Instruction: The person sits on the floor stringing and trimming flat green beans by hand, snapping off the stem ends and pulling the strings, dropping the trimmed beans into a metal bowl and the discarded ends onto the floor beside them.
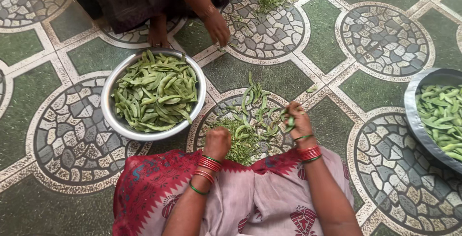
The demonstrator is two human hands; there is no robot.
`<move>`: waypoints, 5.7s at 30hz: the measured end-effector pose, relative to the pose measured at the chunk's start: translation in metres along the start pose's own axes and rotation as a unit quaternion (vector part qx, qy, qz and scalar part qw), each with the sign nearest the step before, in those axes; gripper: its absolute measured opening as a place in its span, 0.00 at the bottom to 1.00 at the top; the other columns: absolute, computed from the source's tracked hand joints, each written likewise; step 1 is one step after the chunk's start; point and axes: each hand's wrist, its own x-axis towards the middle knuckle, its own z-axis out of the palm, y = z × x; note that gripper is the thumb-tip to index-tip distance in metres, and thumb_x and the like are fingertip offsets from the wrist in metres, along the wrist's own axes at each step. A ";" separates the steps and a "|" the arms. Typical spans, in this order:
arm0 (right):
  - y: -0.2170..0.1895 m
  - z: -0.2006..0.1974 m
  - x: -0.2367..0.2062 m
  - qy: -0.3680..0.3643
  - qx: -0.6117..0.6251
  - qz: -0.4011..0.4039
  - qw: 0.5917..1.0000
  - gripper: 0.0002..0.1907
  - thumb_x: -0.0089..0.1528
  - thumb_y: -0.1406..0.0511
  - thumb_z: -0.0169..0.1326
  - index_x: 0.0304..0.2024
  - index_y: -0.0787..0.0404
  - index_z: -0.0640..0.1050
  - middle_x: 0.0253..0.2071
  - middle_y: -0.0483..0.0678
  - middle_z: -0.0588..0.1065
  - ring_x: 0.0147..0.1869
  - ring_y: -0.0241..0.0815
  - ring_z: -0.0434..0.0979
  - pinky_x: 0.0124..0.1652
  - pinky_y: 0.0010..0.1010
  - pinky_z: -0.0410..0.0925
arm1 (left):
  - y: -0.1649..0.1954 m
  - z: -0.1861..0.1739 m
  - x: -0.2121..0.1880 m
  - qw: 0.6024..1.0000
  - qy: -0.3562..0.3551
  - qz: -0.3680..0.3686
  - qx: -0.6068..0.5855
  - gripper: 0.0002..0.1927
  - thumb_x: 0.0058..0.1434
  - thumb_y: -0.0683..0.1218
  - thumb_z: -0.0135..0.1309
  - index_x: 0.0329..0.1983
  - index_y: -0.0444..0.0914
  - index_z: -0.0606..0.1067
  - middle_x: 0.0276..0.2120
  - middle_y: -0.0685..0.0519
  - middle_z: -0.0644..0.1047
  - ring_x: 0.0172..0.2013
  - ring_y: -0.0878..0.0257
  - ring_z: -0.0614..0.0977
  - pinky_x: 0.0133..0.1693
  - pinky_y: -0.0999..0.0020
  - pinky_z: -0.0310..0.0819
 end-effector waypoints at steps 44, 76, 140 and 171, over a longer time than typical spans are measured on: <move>0.050 0.079 -0.016 -0.119 -0.203 0.138 0.962 0.04 0.61 0.71 0.61 0.36 0.60 0.78 0.29 0.41 0.77 0.21 0.26 0.67 0.21 0.18 0.61 | 0.025 -0.038 0.005 0.983 -0.025 -0.113 -0.142 0.17 0.56 0.51 0.66 0.45 0.37 0.83 0.39 0.41 0.81 0.36 0.46 0.84 0.39 0.52 0.78; 0.076 0.081 -0.089 -0.179 -0.636 -0.347 0.665 0.16 0.53 0.65 0.65 0.45 0.47 0.84 0.46 0.41 0.79 0.35 0.43 0.82 0.33 0.35 0.73 | 0.043 -0.025 -0.018 0.999 -0.044 -0.027 0.004 0.05 0.55 0.43 0.56 0.27 0.38 0.81 0.29 0.43 0.79 0.30 0.46 0.83 0.34 0.51 0.77; 0.079 0.061 -0.050 -0.119 -0.250 -0.084 0.957 0.01 0.62 0.70 0.62 0.36 0.59 0.83 0.32 0.43 0.75 0.28 0.31 0.70 0.24 0.23 0.65 | 0.033 -0.010 -0.005 0.979 0.025 0.004 -0.202 0.09 0.57 0.43 0.53 0.27 0.33 0.79 0.21 0.45 0.77 0.22 0.52 0.80 0.28 0.55 0.75; 0.061 0.064 -0.031 -0.138 -0.612 -0.039 0.777 0.10 0.53 0.60 0.70 0.31 0.55 0.83 0.24 0.38 0.80 0.25 0.29 0.75 0.29 0.29 0.69 | 0.014 -0.018 0.003 0.989 -0.062 -0.082 -0.104 0.15 0.55 0.47 0.65 0.46 0.38 0.83 0.38 0.42 0.80 0.37 0.46 0.82 0.41 0.53 0.75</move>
